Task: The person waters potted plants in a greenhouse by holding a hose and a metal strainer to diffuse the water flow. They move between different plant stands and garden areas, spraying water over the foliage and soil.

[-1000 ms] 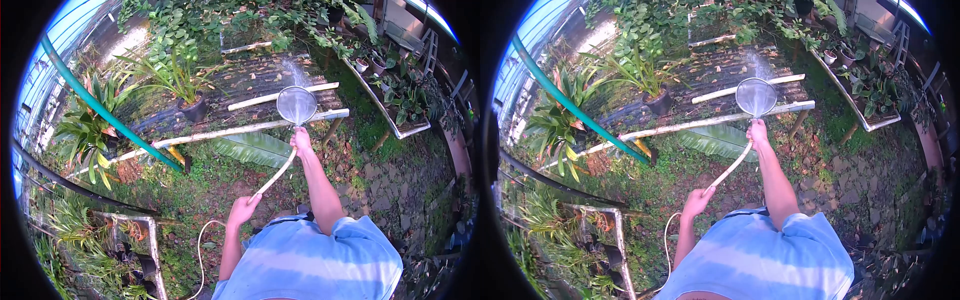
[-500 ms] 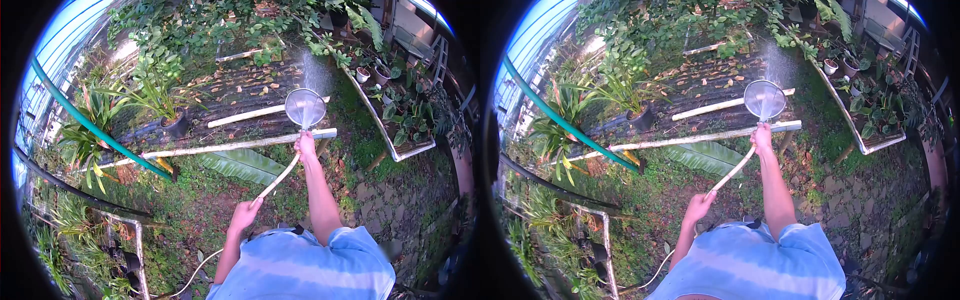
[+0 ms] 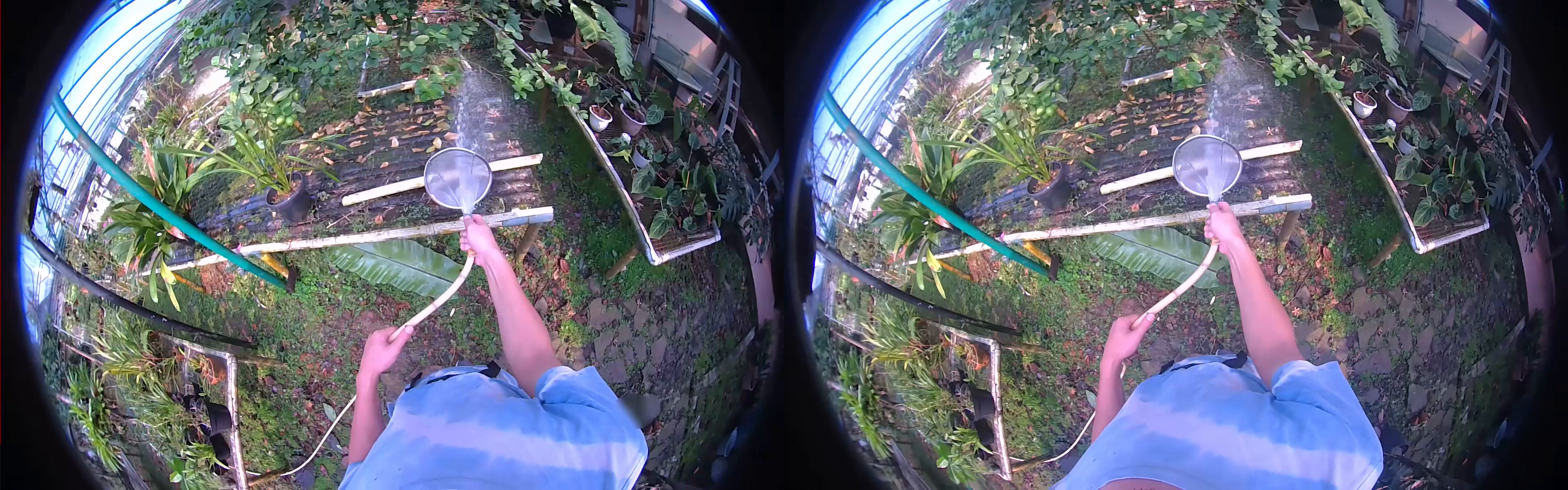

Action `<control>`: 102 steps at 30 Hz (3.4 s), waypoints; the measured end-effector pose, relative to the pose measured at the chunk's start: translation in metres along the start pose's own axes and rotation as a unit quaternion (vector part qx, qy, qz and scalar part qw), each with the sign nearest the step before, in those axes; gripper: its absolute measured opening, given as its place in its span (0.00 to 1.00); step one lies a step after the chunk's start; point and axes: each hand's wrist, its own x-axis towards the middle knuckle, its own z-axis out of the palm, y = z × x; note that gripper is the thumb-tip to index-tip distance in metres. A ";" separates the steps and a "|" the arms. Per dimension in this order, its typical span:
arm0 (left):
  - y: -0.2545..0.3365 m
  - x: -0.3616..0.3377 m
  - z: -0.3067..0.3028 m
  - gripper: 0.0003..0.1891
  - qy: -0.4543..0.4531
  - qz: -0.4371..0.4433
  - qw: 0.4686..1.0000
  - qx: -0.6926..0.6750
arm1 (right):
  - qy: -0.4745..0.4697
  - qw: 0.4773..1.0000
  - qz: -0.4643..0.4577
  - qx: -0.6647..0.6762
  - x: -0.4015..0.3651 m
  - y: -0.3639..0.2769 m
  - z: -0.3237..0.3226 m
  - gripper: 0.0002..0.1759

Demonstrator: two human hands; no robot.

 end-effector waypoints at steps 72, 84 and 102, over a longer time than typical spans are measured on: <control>0.110 0.083 0.156 0.22 -0.068 0.069 0.995 -0.035 | 0.197 0.975 -0.064 0.081 0.043 -0.135 -0.236 0.05; -0.122 0.079 0.141 0.33 0.141 -0.229 0.962 0.043 | 0.220 0.972 -0.074 0.036 0.094 -0.157 -0.284 0.04; 0.058 0.121 0.247 0.37 0.040 -0.180 0.979 -0.092 | 0.119 0.962 -0.013 0.247 0.095 -0.191 -0.345 0.06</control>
